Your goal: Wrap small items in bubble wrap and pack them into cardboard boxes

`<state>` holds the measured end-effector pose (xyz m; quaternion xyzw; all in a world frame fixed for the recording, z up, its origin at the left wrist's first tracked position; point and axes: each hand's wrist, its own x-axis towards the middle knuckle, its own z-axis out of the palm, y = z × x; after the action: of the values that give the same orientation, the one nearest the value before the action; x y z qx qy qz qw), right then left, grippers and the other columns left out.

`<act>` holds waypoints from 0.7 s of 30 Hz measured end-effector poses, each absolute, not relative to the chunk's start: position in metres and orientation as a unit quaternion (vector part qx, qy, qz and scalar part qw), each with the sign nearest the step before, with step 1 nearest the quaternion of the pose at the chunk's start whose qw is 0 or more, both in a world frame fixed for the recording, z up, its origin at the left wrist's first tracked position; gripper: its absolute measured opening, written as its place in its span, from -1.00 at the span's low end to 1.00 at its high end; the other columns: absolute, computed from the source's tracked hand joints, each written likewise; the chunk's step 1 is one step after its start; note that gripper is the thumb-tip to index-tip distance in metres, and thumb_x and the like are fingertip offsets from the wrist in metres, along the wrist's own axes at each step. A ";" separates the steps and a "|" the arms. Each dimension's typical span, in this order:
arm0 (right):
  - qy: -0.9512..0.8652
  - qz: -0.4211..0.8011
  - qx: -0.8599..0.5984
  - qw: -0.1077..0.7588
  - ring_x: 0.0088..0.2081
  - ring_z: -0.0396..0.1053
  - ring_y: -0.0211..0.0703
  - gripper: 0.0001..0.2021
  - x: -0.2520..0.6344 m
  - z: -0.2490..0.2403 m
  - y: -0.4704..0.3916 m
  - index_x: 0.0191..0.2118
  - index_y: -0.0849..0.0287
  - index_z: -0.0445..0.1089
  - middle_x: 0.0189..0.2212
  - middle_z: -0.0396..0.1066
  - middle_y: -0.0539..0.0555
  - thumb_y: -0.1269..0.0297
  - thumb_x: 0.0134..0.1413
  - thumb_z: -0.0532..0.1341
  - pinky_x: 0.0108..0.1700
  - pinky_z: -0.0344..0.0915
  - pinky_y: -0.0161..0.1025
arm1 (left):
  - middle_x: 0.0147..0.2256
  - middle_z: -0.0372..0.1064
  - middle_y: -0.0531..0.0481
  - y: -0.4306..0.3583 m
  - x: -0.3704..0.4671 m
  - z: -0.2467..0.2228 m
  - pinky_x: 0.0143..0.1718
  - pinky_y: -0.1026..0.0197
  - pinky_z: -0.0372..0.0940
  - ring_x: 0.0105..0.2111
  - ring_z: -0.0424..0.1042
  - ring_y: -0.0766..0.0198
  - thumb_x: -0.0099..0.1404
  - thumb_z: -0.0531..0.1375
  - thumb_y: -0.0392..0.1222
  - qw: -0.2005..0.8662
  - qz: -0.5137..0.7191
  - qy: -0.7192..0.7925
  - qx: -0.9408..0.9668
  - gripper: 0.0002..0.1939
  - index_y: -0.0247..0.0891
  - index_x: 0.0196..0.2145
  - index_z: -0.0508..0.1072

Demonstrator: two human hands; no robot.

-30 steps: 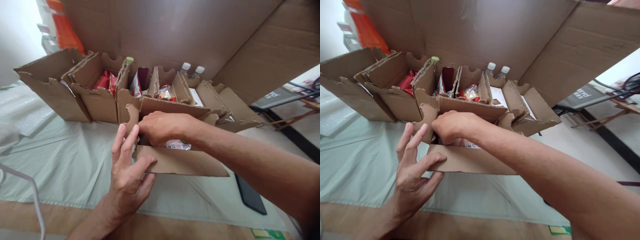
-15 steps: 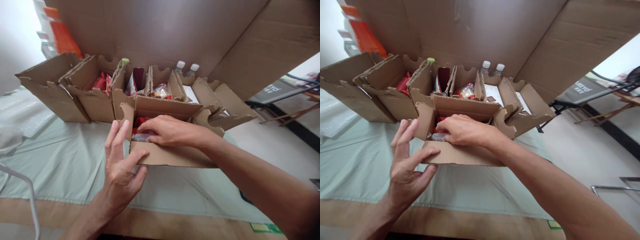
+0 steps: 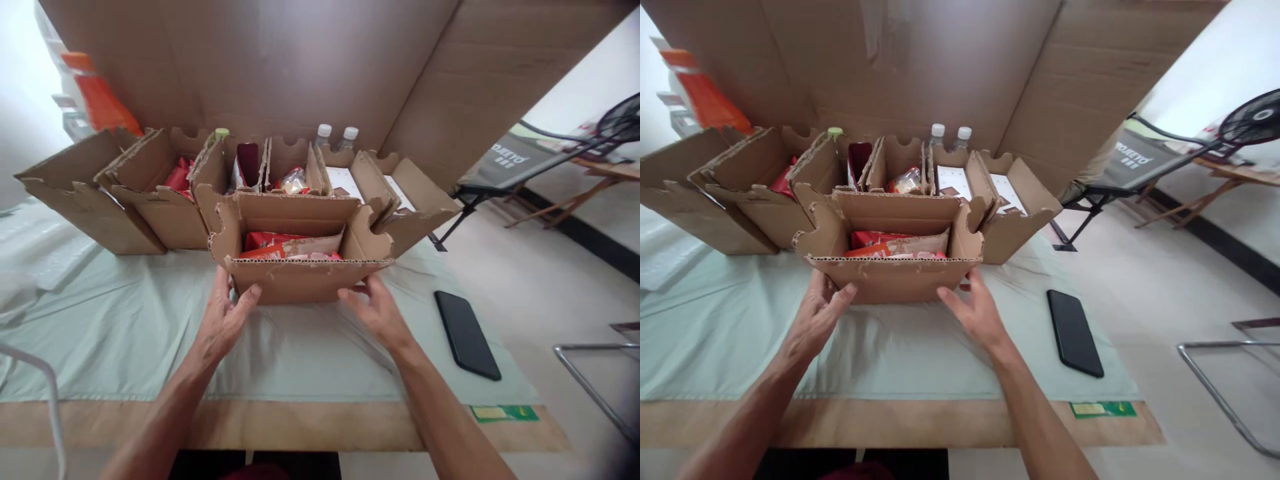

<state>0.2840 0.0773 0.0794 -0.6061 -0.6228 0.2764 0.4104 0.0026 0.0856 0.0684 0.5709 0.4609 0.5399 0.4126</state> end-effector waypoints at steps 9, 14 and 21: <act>-0.593 0.265 -0.645 0.403 -0.46 0.44 -0.05 -0.60 0.265 0.094 0.014 -0.08 0.13 0.45 -0.29 0.58 0.14 -0.11 0.18 0.28 -0.54 0.30 -0.18 | 0.19 0.39 -0.23 0.035 -0.002 0.056 0.31 -0.16 0.20 0.26 0.32 -0.08 0.42 0.19 0.16 0.442 0.499 0.485 0.566 -0.42 -0.20 0.25 0.30; -0.618 0.229 -0.640 0.396 -0.58 0.29 -0.14 -0.71 0.232 0.112 -0.022 -0.30 0.07 0.42 -0.45 0.49 0.05 -0.06 0.15 0.29 -0.60 0.26 -0.19 | 0.05 0.50 -0.20 -0.021 -0.045 0.067 0.23 -0.12 0.27 0.16 0.41 -0.12 0.35 0.24 0.22 0.400 0.488 0.573 0.524 -0.52 -0.20 0.01 0.45; -0.626 0.248 -0.566 0.476 -0.34 0.43 -0.09 -0.62 0.220 0.154 0.021 -0.11 0.14 0.42 -0.26 0.53 0.11 -0.08 0.16 0.31 -0.37 0.38 -0.18 | -0.02 0.53 -0.12 0.024 -0.040 0.156 0.04 -0.03 0.45 0.00 0.52 -0.04 0.27 0.32 0.11 0.300 0.557 0.548 0.547 -0.49 -0.24 0.05 0.41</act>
<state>0.2196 0.0212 0.1537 -0.5657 -0.6262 0.2477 0.4759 -0.0399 0.0235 0.1563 0.5474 0.5475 0.5572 0.3002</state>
